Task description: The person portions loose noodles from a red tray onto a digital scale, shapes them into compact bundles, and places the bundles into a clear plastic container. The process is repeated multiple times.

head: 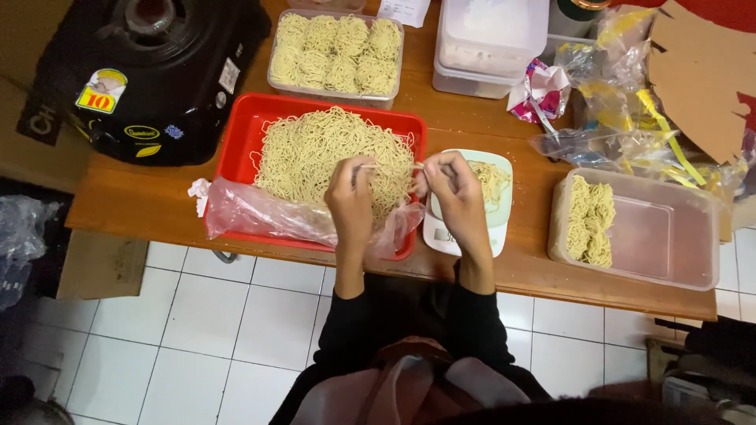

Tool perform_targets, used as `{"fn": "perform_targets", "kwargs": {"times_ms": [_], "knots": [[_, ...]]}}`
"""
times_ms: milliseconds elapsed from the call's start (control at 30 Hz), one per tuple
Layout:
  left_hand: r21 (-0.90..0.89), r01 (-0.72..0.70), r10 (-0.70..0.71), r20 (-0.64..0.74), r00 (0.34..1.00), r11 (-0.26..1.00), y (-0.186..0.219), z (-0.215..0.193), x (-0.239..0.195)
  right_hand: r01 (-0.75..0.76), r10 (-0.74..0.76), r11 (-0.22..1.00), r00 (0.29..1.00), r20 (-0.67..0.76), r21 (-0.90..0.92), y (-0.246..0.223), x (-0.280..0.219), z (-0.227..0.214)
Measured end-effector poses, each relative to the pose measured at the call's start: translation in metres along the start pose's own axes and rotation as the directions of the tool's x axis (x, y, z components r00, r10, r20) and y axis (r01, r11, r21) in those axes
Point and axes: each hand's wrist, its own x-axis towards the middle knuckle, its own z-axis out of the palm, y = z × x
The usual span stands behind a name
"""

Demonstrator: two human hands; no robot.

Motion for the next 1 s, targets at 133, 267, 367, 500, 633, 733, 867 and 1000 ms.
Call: {"fn": "perform_targets", "kwargs": {"times_ms": [133,267,367,500,633,733,867,1000], "knots": [[-0.019,-0.088,0.086,-0.112,0.990,0.996,0.024,-0.020,0.005,0.106,-0.104,0.980,0.994,0.024,-0.169,-0.003,0.009,0.021],[-0.117,-0.248,0.231,-0.137,0.963,0.962,0.032,-0.025,0.001,0.297,-0.198,0.861,0.944,0.266,-0.414,0.004,0.007,0.035],[-0.156,-0.357,0.346,-0.095,0.934,0.921,0.046,-0.027,-0.008,0.368,-0.239,0.837,0.911,0.335,-0.404,0.015,0.007,0.040],[-0.340,-0.393,0.398,-0.059,0.916,0.854,0.083,-0.039,-0.010,0.368,-0.282,0.813,0.927,0.248,-0.452,0.004,0.008,0.035],[-0.278,-0.375,0.404,0.056,0.913,0.885,0.073,-0.037,-0.002,0.418,-0.393,0.799,0.907,0.152,-0.432,0.003,0.009,0.017],[-0.176,-0.242,0.287,0.303,0.909,0.954,0.069,-0.029,0.000,0.427,-0.439,0.791,0.895,0.079,-0.439,-0.021,0.002,0.010],[-0.082,-0.199,0.215,0.424,0.880,0.977,0.044,-0.005,0.001,0.439,-0.465,0.828,0.885,0.011,-0.347,-0.038,-0.008,-0.003],[-0.177,-0.207,0.267,0.461,0.846,0.962,0.048,0.008,-0.002,0.450,-0.489,0.849,0.868,-0.088,-0.277,-0.042,-0.009,-0.025]]}}
